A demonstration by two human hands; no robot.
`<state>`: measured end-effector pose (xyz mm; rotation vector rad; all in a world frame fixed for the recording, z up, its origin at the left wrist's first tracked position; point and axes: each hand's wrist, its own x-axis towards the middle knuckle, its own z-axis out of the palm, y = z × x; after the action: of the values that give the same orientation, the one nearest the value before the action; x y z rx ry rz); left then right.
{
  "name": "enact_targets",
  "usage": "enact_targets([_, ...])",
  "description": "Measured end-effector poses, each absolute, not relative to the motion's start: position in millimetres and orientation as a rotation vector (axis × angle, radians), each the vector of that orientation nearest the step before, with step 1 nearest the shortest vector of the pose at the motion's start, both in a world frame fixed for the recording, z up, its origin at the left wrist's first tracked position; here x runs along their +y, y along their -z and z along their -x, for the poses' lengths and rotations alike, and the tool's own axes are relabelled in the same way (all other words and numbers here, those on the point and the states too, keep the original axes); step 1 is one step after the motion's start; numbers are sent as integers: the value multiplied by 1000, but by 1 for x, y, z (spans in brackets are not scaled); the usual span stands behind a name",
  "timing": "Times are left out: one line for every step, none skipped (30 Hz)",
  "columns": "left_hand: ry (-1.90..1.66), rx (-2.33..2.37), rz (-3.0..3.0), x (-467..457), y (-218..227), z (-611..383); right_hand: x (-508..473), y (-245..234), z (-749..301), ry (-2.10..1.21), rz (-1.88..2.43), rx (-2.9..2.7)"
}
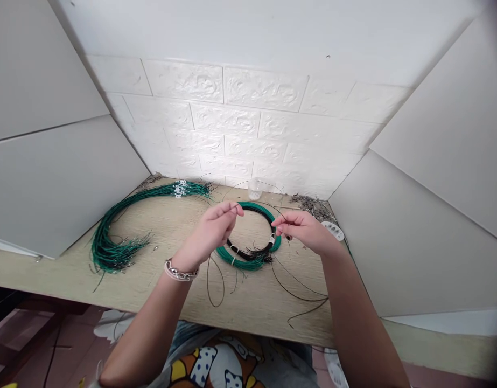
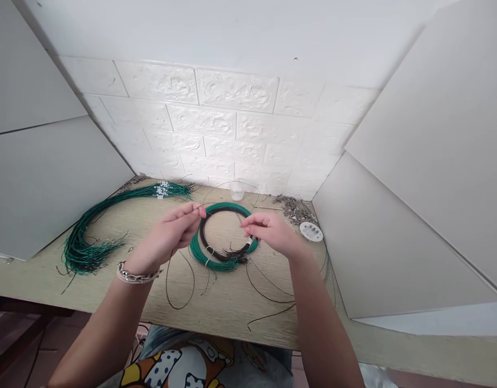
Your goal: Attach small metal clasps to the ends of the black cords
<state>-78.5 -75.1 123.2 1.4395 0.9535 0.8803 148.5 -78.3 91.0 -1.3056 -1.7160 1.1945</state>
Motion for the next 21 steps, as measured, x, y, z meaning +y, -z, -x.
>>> enact_targets([-947,952,-1410,-75,-127,78,-77,-89,-150,-1185,1285,-1706])
enact_targets([-998,942,-1398,-74,-130,77,-76,-87,-151,-1180,1247,-1695])
enact_targets([-1031,928,-1402,-74,-131,75,-75,-85,-151,-1177,1190,-1681])
enact_targets([-1049,910,-1410,-73,-132,72,-75,-84,-150,-1177,1121,-1664])
enact_targets([-1048,889,-1415,-71,-130,69,-75,-83,-149,-1177,1049,-1642])
enact_targets([-1028,868,-1417,-70,-127,66,-76,-82,-147,-1167,990,-1616])
enact_targets([-991,848,-1416,-68,-123,62,-77,-82,-144,-1142,958,-1593])
enact_targets([-947,830,-1415,-67,-118,59,-78,-82,-141,-1107,960,-1572])
enact_targets([-906,815,-1415,-66,-112,56,-79,-83,-138,-1062,992,-1553])
enact_targets([-872,802,-1415,-65,-106,52,-80,-84,-134,-1010,1045,-1536])
enact_targets([-851,790,-1414,-65,-101,49,-80,-85,-131,-952,1101,-1522])
enact_targets([-843,778,-1412,-65,-97,47,-81,-85,-128,-893,1147,-1513])
enact_targets([-845,761,-1409,-66,-93,45,-81,-86,-125,-833,1175,-1506])
enact_targets([-854,744,-1408,-67,-91,43,-81,-86,-122,-768,1188,-1501])
enact_targets([-860,728,-1412,-68,-90,41,-81,-85,-120,-697,1190,-1499])
enact_targets([-860,714,-1423,-68,-89,40,-82,-85,-118,-628,1190,-1496])
enact_targets([-851,700,-1447,-69,-88,38,-82,-85,-118,-570,1185,-1492])
enact_targets([-841,689,-1491,-70,-88,37,-82,-85,-117,-530,1174,-1490])
enact_targets([-838,692,-1558,-71,-88,37,-83,-85,-117,-509,1155,-1496])
enact_targets([-850,717,-1651,-72,-89,36,-83,-86,-117,-491,1128,-1504])
enact_targets([-872,759,-1765,-74,-89,36,-84,-86,-118,-472,1094,-1512])
